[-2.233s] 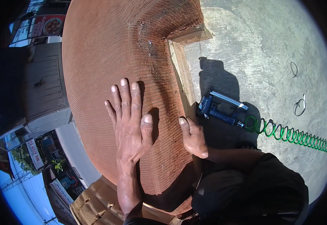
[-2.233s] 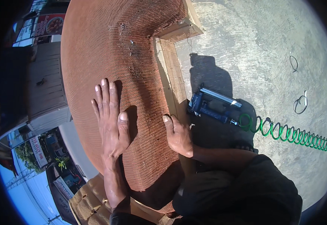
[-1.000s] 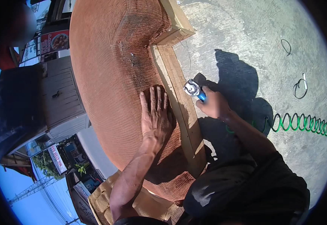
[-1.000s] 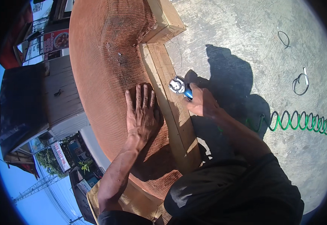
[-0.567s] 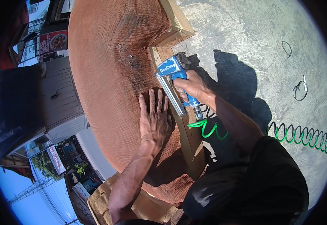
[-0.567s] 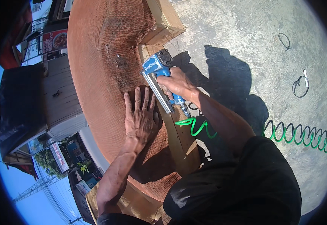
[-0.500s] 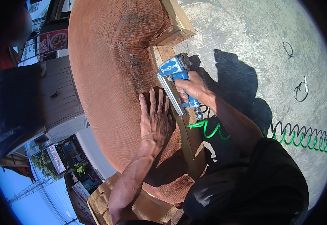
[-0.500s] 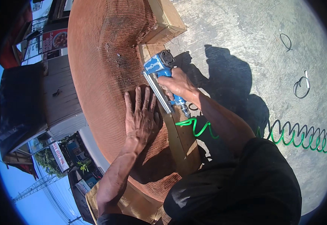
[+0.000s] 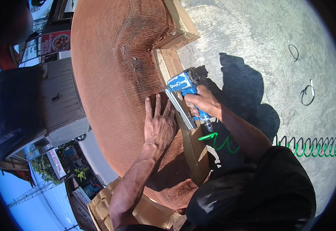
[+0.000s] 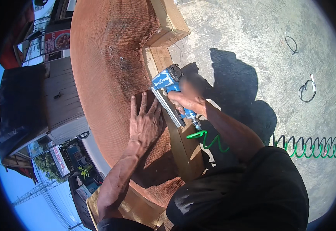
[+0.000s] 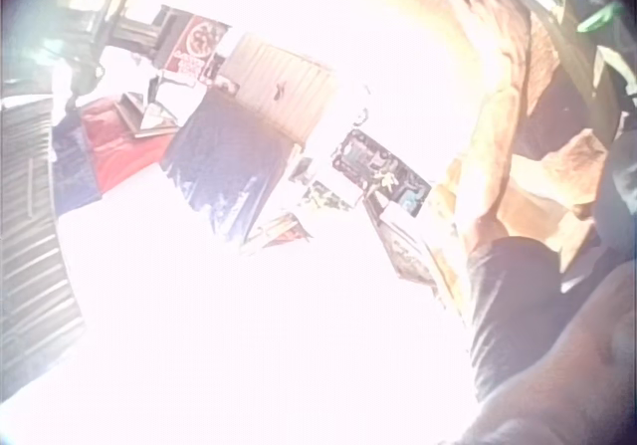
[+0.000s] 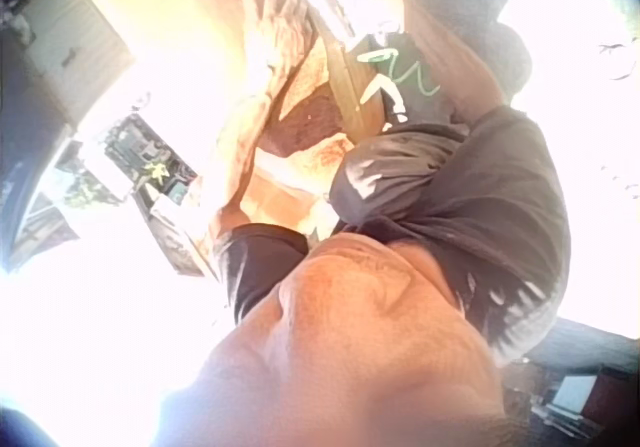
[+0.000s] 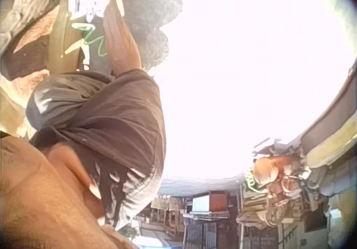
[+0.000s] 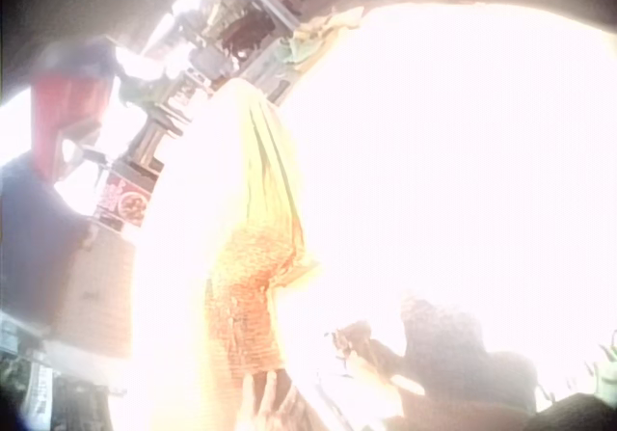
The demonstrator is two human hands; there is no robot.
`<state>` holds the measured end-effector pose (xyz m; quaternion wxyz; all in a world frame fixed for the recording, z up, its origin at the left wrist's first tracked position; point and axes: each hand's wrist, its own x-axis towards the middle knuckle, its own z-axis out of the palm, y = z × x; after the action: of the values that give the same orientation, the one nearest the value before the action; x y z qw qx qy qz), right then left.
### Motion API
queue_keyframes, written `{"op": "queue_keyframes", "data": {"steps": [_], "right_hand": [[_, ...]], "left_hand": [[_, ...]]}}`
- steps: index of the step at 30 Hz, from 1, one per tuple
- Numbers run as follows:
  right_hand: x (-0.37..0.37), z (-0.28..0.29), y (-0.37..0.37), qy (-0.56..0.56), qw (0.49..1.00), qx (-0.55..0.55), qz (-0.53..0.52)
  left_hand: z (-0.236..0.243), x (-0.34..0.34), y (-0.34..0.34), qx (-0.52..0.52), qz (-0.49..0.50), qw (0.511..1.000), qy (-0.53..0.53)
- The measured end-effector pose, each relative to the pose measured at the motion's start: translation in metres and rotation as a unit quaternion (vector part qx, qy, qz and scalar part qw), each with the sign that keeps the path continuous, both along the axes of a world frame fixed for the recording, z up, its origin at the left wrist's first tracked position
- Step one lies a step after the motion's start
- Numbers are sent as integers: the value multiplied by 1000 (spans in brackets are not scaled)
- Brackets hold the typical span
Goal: The person uses a pneumatic staple gun to attach brown fabric to a wooden furniture frame. They repeatedly pull the fabric taut and drive staples along the edges and corners to secure the upholstery.
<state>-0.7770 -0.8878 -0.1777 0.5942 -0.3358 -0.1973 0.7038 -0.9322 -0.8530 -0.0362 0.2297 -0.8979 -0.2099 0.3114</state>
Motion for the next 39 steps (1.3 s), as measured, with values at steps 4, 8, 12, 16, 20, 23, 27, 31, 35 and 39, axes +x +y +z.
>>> {"op": "queue_keyframes", "data": {"steps": [4,8,12,16,20,23,27,31,35,39], "right_hand": [[-8,0,-9,-8,1000,-1,-4],[-8,-6,-19,-27,1000,1,9],[-17,-6,-26,-53,999,-11,9],[-26,-5,-40,-66,997,13,29],[-24,-13,-46,-132,990,8,50],[-20,-16,-54,-380,924,37,-7],[-14,-18,-78,-630,775,22,-44],[-19,-45,-78,-686,727,-4,-42],[-72,-33,-93,-581,800,40,-145],[-112,22,-80,63,979,-155,119]], "left_hand": [[-14,-17,10,-32,-65,994,-86],[-29,-24,20,-95,-51,989,-98],[-19,-26,15,-115,-60,988,-82],[11,-11,1,-207,6,978,-32],[12,-3,-2,-256,85,960,-72],[32,-2,-12,-267,-60,889,-367],[89,-37,-5,-49,58,861,-502],[91,-114,-12,8,213,913,-348],[50,-119,-31,20,209,917,-338],[49,-105,-38,34,196,933,-301]]}}
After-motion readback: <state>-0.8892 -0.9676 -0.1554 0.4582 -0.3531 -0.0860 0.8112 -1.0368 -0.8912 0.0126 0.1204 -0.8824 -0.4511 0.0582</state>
